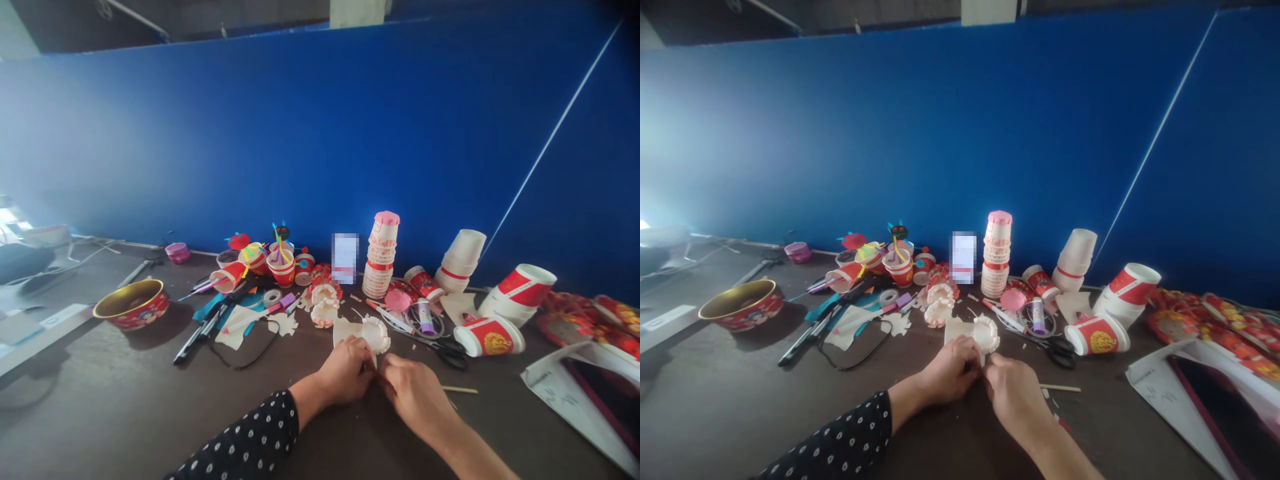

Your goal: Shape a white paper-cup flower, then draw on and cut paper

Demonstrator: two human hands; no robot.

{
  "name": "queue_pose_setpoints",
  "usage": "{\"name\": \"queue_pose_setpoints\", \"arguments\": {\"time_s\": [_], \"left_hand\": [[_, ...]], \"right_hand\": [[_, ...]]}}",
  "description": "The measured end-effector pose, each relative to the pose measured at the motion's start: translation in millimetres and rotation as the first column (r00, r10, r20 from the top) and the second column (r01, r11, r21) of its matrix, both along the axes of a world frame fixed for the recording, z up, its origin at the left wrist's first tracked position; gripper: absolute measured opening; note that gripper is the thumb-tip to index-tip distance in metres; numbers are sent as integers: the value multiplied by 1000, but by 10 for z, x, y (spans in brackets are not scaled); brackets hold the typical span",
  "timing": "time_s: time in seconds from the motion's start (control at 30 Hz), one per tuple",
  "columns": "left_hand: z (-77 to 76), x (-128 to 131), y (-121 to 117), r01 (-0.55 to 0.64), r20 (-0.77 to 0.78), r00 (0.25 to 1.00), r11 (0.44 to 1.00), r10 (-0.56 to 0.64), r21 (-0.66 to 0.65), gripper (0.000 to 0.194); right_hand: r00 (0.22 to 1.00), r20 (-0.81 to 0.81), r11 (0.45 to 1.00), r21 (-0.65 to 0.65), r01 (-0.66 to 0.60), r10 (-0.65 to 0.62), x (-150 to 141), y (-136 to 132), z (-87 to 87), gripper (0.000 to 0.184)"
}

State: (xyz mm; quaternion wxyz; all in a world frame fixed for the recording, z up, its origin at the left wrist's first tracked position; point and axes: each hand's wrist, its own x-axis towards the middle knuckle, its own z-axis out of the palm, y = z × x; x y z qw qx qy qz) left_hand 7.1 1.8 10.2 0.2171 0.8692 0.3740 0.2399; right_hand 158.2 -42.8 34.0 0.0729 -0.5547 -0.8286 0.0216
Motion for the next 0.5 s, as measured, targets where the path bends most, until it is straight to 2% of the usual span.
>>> {"name": "queue_pose_setpoints", "arguments": {"time_s": [0.1,0.2,0.5], "left_hand": [[25,-26,-7,47,23,999,998,-48,50,16],[21,-45,0,97,38,994,991,-100,88,14],[-23,-40,35,92,-29,996,991,-90,94,10]], "right_hand": [[1000,-16,1000,10,-2,2,-3,6,-9,22],[1000,-17,1000,21,-14,14,-6,6,3,23],[1000,-25,1000,28,-13,14,-31,5,-1,23]]}}
